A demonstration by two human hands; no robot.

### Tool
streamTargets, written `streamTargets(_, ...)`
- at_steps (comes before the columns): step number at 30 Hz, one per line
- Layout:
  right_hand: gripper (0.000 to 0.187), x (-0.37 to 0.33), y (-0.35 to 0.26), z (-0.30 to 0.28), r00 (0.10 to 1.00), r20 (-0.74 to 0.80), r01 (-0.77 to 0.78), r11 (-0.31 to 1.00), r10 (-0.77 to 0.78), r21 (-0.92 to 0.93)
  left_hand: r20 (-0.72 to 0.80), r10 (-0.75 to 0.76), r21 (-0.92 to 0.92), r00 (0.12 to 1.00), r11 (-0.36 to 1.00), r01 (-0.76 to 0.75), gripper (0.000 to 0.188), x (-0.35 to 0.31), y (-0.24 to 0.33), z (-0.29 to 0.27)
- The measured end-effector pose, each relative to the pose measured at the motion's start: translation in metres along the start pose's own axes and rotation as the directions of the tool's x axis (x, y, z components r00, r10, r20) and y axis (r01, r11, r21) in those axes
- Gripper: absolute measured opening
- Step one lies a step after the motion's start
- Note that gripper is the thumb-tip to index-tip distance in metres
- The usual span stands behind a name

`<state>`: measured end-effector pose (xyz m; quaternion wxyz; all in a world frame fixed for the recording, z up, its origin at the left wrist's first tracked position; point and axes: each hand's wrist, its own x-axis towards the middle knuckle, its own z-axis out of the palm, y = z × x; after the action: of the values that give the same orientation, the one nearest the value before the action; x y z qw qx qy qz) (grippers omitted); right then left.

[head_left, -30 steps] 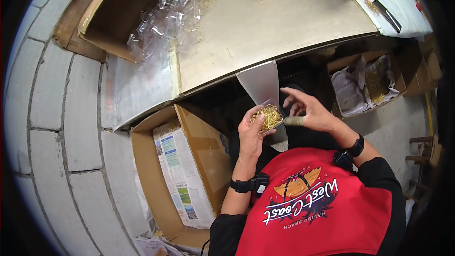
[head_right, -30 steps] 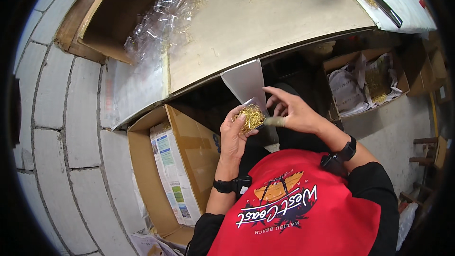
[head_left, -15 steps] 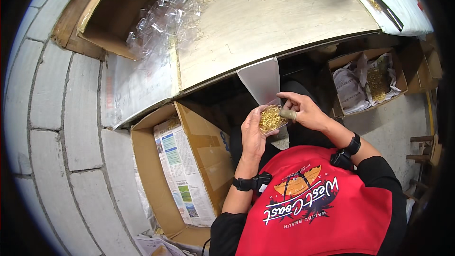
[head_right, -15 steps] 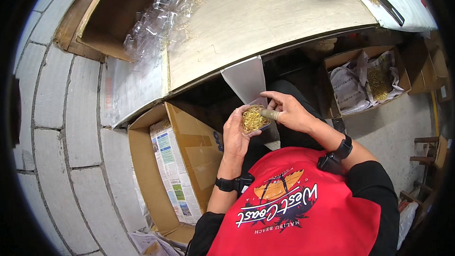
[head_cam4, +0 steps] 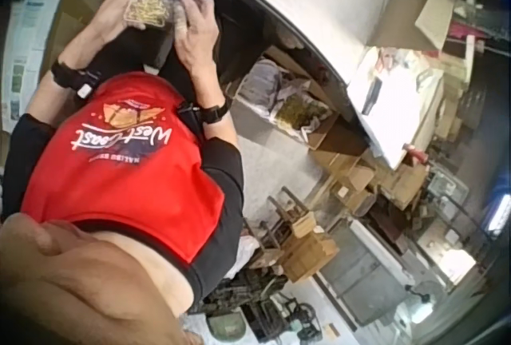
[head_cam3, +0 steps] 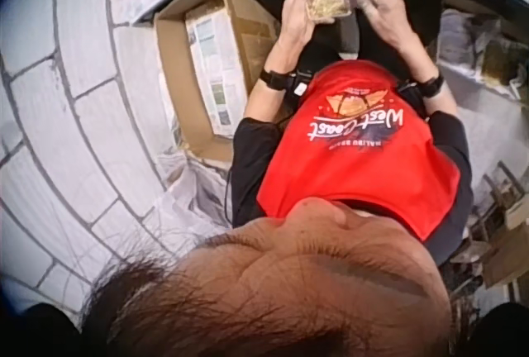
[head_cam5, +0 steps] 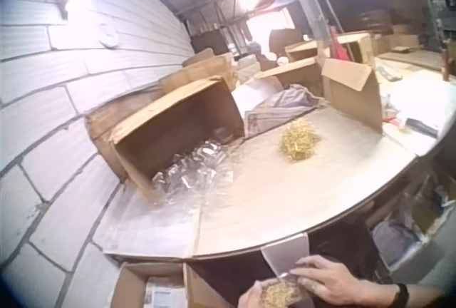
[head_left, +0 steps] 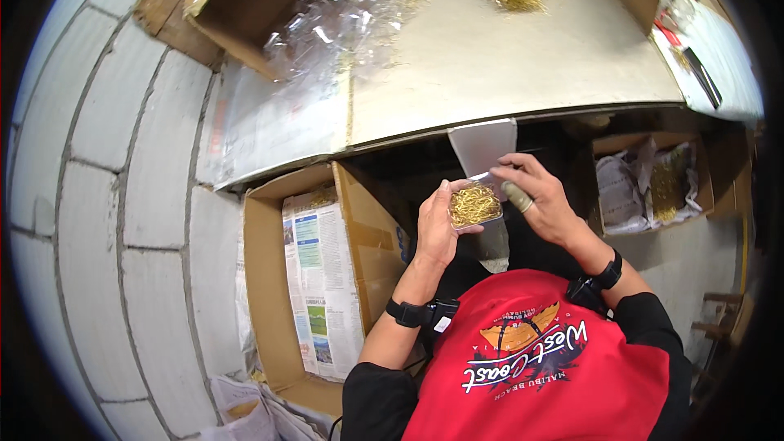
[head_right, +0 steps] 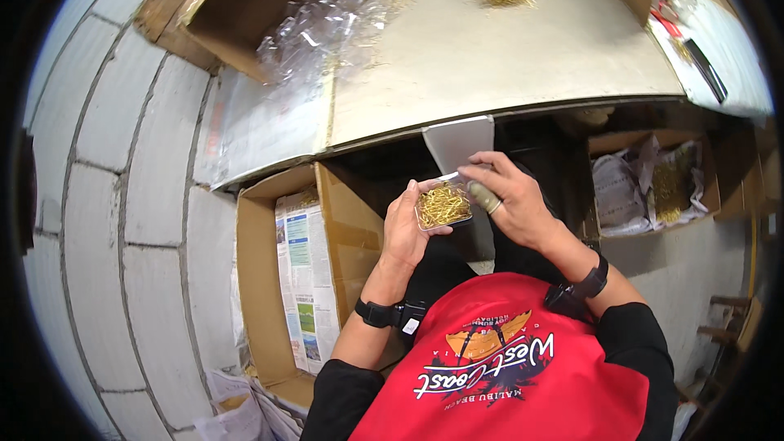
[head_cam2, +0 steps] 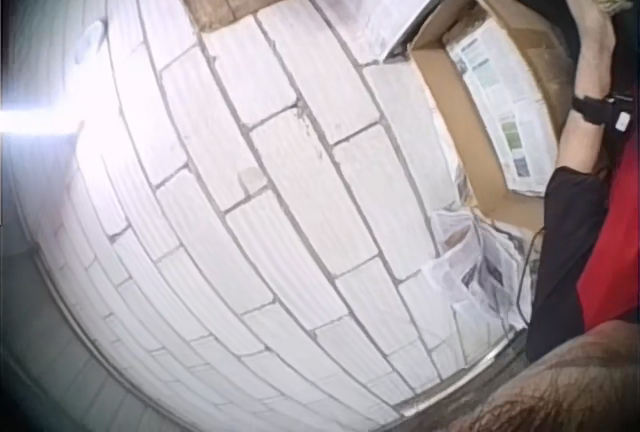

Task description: The person scoops loose yellow noodles from a table into small clear plastic containers using a small scoop. They then place the filled containers into a cardboard box lined with newspaper. The process is repeated continuously throughout the clip.

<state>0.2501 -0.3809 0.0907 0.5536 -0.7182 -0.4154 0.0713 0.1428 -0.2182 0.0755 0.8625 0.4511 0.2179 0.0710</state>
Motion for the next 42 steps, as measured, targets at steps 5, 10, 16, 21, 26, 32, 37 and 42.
streamTargets(5,0.038,0.020,-0.013,0.018,0.976,0.103,0.215,0.909,-0.190,-0.357,-0.056,0.056,0.027,0.997,0.998,-0.055,0.044,-0.001,0.029,-0.005)
streamTargets(10,0.059,0.044,-0.032,0.034,0.961,0.090,0.276,0.926,-0.261,-0.258,-0.162,0.137,-0.016,0.977,0.990,-0.141,0.044,-0.011,0.064,-0.030)
streamTargets(16,0.043,0.044,-0.012,0.013,0.999,-0.032,0.034,0.977,-0.042,-0.211,-0.394,0.377,0.116,0.838,0.925,-0.362,0.037,-0.049,0.160,-0.143)
streamTargets(21,0.049,0.023,0.029,-0.006,0.997,-0.077,-0.056,0.929,0.030,-0.367,-0.651,0.414,0.282,0.636,0.910,-0.303,0.029,-0.058,0.167,-0.275)
streamTargets(26,0.050,0.014,0.033,-0.011,0.994,-0.021,-0.109,0.891,0.111,-0.441,-0.812,0.346,0.340,0.471,0.935,-0.101,0.027,-0.040,0.136,-0.368)
streamTargets(32,0.055,0.013,0.036,-0.018,0.990,0.029,-0.101,0.822,0.141,-0.560,-0.803,0.423,0.455,0.421,0.890,-0.027,0.024,0.007,0.109,-0.438)
streamTargets(37,0.050,0.012,0.028,-0.023,0.982,0.041,-0.131,0.813,0.187,-0.567,-0.629,0.646,0.747,0.433,0.657,0.104,0.030,0.049,0.098,-0.479)
streamTargets(42,0.037,0.070,0.017,-0.049,0.996,0.077,0.008,0.791,0.049,-0.612,-0.621,0.655,0.737,0.431,0.675,0.036,0.024,0.029,0.077,-0.521)
